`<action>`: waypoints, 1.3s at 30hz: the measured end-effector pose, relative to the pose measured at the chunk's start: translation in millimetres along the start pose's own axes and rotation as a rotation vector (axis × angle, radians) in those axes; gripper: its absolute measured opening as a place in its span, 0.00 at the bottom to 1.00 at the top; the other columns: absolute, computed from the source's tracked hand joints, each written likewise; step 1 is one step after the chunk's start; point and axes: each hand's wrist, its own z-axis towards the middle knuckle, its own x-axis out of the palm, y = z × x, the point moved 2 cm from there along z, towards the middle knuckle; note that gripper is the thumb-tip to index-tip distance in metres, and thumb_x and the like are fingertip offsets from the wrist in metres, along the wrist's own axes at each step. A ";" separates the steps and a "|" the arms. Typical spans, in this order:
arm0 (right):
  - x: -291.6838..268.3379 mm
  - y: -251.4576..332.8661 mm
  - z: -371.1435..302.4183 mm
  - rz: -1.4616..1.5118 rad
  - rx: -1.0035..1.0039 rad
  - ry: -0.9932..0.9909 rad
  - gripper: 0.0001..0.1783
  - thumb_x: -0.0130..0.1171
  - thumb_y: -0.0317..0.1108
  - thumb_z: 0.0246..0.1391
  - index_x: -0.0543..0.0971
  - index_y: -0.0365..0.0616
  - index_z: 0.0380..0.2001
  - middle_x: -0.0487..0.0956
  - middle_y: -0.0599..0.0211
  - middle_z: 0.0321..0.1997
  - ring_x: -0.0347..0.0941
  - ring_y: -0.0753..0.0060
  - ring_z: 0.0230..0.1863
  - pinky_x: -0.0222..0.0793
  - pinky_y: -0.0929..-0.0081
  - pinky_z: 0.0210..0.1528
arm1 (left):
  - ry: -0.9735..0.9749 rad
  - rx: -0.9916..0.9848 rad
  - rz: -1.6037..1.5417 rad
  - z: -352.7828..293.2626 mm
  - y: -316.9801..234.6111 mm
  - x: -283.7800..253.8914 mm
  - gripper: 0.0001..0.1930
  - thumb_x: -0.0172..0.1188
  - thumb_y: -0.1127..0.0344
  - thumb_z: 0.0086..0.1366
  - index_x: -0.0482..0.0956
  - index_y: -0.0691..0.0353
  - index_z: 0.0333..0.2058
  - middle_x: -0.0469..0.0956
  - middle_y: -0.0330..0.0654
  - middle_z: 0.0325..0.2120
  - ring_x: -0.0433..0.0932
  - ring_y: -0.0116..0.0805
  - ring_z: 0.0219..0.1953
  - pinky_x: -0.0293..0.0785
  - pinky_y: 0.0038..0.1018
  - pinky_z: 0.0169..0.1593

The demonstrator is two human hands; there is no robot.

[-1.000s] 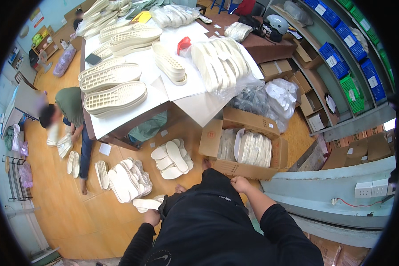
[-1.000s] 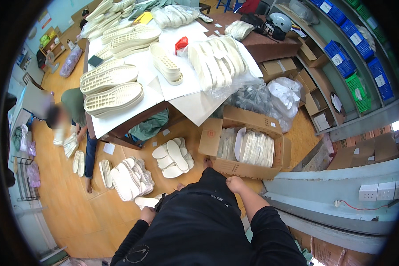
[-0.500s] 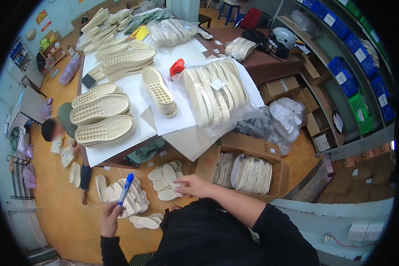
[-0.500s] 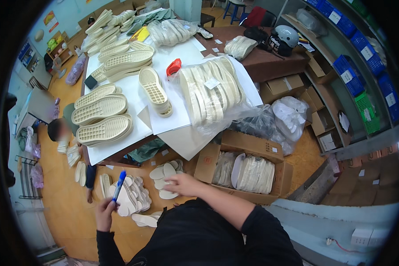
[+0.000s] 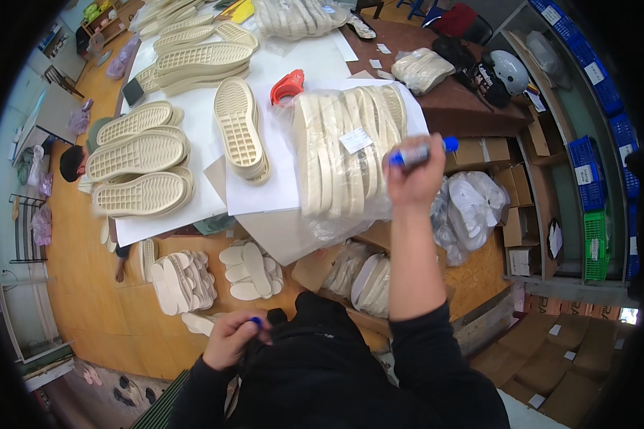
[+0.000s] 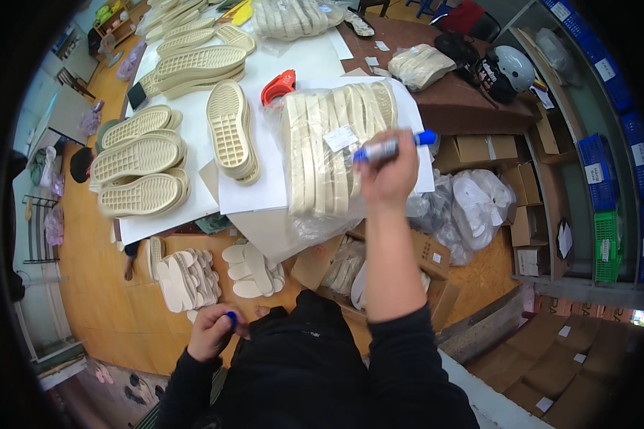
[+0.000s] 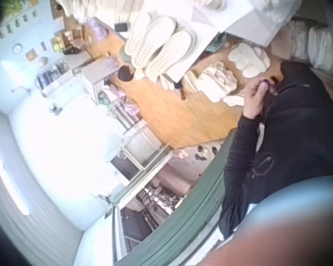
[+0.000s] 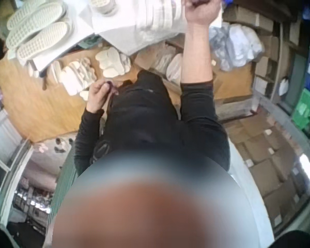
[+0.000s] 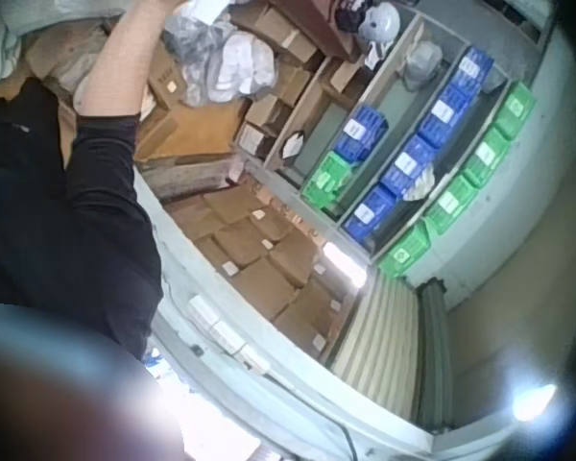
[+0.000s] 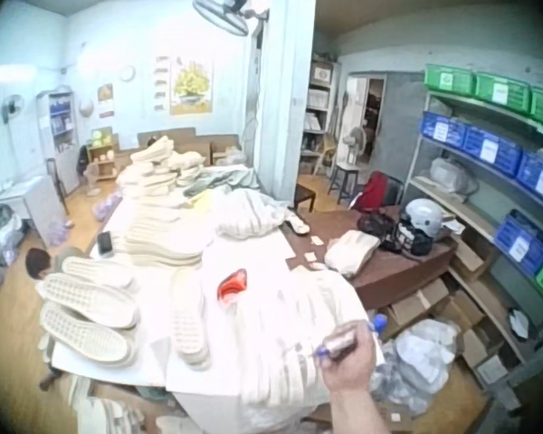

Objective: The person unpacks white slippers from a cardboard box, writes on the plastic packaging with a blue marker, and repacks the slippers into plastic bags. The person moves between the floor and a table, handling multiple slippers and bags.

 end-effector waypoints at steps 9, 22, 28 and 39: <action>-95.8 -51.0 77.2 -1.152 0.177 0.048 0.13 0.68 0.38 0.49 0.86 0.41 0.35 0.84 0.64 0.29 0.79 0.74 0.32 0.74 0.75 0.37 | -0.805 0.002 0.009 -58.7 72.0 -53.8 0.19 0.51 0.54 0.76 0.77 0.67 0.40 0.74 0.38 0.22 0.73 0.25 0.23 0.75 0.24 0.31; -84.8 -41.5 76.4 -1.418 0.147 0.105 0.13 0.67 0.37 0.50 0.85 0.37 0.34 0.84 0.64 0.27 0.79 0.74 0.29 0.73 0.75 0.36 | -0.786 0.075 0.090 -50.0 59.8 -49.2 0.17 0.52 0.58 0.76 0.78 0.68 0.39 0.74 0.38 0.22 0.72 0.25 0.24 0.71 0.23 0.32; -85.9 -37.4 86.4 -1.393 0.160 0.063 0.15 0.66 0.40 0.47 0.86 0.38 0.31 0.84 0.59 0.27 0.81 0.66 0.31 0.75 0.71 0.37 | -0.785 0.066 0.099 -50.9 67.7 -44.9 0.17 0.52 0.58 0.76 0.78 0.68 0.38 0.74 0.38 0.21 0.72 0.25 0.23 0.70 0.23 0.31; -84.5 -33.8 78.4 -1.319 0.108 -0.079 0.11 0.66 0.35 0.50 0.84 0.36 0.28 0.83 0.61 0.24 0.79 0.69 0.28 0.76 0.69 0.37 | -0.766 0.052 0.179 -42.2 57.4 -41.7 0.13 0.56 0.62 0.73 0.78 0.69 0.44 0.74 0.36 0.23 0.73 0.24 0.25 0.73 0.23 0.32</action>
